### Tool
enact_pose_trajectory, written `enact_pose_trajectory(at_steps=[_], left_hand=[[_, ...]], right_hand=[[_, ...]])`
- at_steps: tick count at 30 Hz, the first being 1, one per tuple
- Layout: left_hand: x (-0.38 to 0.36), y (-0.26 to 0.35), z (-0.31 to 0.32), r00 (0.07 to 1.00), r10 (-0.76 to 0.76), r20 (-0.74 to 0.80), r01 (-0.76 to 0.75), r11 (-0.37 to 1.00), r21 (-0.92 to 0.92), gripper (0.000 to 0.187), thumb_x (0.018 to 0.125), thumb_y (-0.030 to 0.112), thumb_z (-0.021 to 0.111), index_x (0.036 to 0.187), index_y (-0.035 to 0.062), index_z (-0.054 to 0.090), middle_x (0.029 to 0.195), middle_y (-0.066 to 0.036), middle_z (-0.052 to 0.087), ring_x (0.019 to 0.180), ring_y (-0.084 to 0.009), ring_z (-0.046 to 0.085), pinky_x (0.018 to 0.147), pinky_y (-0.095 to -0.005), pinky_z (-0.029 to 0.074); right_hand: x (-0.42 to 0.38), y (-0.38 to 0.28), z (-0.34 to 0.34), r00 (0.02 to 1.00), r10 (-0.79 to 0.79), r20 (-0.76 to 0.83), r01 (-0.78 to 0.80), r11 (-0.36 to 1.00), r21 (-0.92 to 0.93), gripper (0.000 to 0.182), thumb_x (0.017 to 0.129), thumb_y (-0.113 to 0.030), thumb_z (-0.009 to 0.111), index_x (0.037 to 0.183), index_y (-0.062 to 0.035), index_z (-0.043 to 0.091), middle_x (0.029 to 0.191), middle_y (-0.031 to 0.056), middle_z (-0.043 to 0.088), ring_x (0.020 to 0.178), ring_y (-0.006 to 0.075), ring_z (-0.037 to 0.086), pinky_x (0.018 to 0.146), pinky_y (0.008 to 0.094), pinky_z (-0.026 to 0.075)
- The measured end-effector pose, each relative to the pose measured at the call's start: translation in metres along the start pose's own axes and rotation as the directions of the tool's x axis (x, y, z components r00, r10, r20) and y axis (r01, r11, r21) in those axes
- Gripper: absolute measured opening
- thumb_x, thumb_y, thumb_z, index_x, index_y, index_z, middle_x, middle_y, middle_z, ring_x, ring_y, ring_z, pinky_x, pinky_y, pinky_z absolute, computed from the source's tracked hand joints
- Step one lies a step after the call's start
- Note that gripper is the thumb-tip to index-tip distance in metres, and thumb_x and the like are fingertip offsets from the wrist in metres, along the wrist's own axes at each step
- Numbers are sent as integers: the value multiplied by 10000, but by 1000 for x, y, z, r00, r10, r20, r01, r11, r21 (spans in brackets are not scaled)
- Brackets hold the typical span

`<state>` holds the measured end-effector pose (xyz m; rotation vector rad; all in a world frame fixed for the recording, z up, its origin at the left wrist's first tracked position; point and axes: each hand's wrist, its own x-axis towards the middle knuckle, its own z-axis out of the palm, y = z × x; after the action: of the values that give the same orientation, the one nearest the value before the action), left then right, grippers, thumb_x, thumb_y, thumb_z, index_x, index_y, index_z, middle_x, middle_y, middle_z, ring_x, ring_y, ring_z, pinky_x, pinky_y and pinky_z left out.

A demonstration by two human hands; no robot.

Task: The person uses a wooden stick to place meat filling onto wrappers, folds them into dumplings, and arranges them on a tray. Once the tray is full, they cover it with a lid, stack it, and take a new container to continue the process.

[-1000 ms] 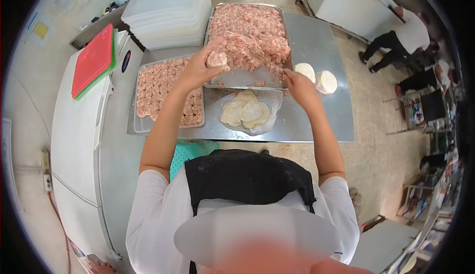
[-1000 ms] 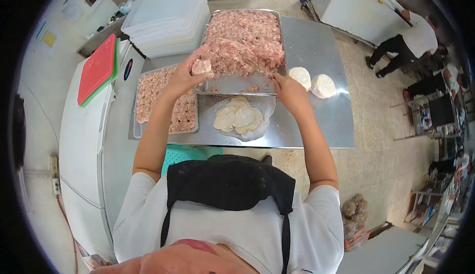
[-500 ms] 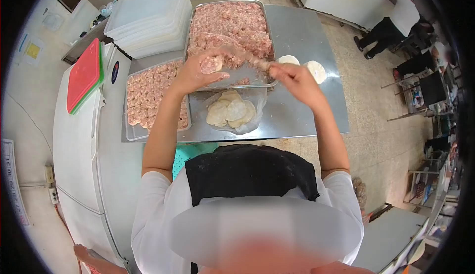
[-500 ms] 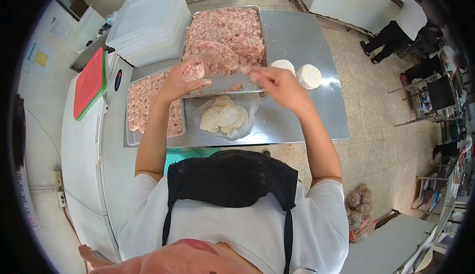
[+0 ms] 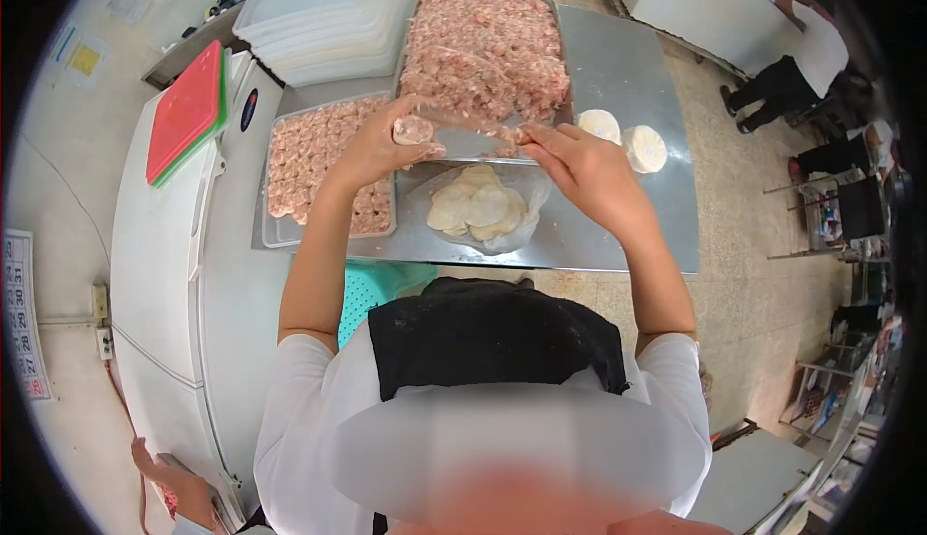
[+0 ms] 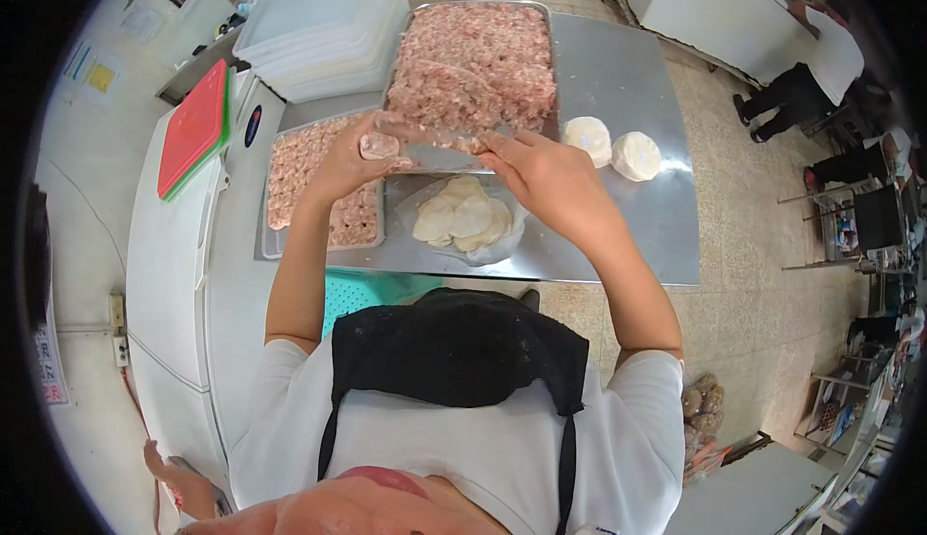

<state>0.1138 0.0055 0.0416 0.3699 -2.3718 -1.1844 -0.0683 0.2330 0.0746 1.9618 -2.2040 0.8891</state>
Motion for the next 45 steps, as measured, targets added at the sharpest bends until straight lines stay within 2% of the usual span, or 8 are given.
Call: enact_pose_trajectory(at_steps=[4,8,13,19,32,36,41,45], left_hand=[[-29,-7,-29,993,-82,82,95,983,-158,384,746,199,807,1055,41,643,1046,-85,666,988,-189,594,900,-332,451],[-59,-37,-92,999,-32,43,25,990,141,400,754,173,793,1102,45,644,1091,-79,656,1039,-191,595,930,-313,448],[-145,-110,-171,971,-230,-65,231,973,10,420,762,201,775,1129,58,629,1106,-104,645,1036,-235,604,938,-335,454],[-213,-150,-157,870,-483,-98,484,804,344,622,782,228,744,1342,106,502,1267,-170,600,1115,-306,606,935,-374,490],[-202,-213,-119,854,-518,42,416,730,542,880,740,162,712,1496,58,273,1390,-277,471,1249,-389,509,1057,-406,412],[-218,-218,-116,947,-320,3,271,806,526,864,754,111,654,1512,66,242,1368,-289,492,1230,-381,532,1040,-414,420],[-185,-149,-86,669,-713,-210,689,489,534,722,801,162,612,1457,28,343,1322,-271,534,1169,-438,538,980,-466,428],[-136,-88,-26,908,-329,-258,418,746,519,580,863,226,616,1404,77,469,1333,-201,548,1253,-373,494,1072,-443,361]], right_hand=[[2,-27,49,997,20,81,-30,991,130,278,951,-311,571,1075,-77,657,879,152,658,794,374,632,670,452,504],[-3,-40,80,996,0,84,-25,952,305,277,965,-275,565,1100,-51,656,921,187,669,805,353,647,706,426,501],[-53,-26,96,875,446,187,-476,726,497,320,988,-234,555,1193,-2,635,759,27,601,712,106,561,638,265,444],[-112,-27,99,649,711,271,-699,417,581,303,996,-233,548,1213,-49,655,684,-66,471,570,8,382,496,179,291],[-81,-19,88,735,649,196,-611,509,606,301,985,-213,563,1200,-24,657,711,-57,477,609,20,409,529,181,320],[-74,29,89,837,530,138,-521,694,497,323,986,-264,552,1192,-36,651,752,47,603,682,115,552,599,288,422],[-33,92,43,905,377,196,-392,919,39,362,982,-320,538,1023,12,676,771,135,670,720,326,652,663,423,494],[14,146,12,914,295,277,-124,856,-502,247,893,-235,591,773,-45,695,781,152,685,784,355,673,636,428,524]])
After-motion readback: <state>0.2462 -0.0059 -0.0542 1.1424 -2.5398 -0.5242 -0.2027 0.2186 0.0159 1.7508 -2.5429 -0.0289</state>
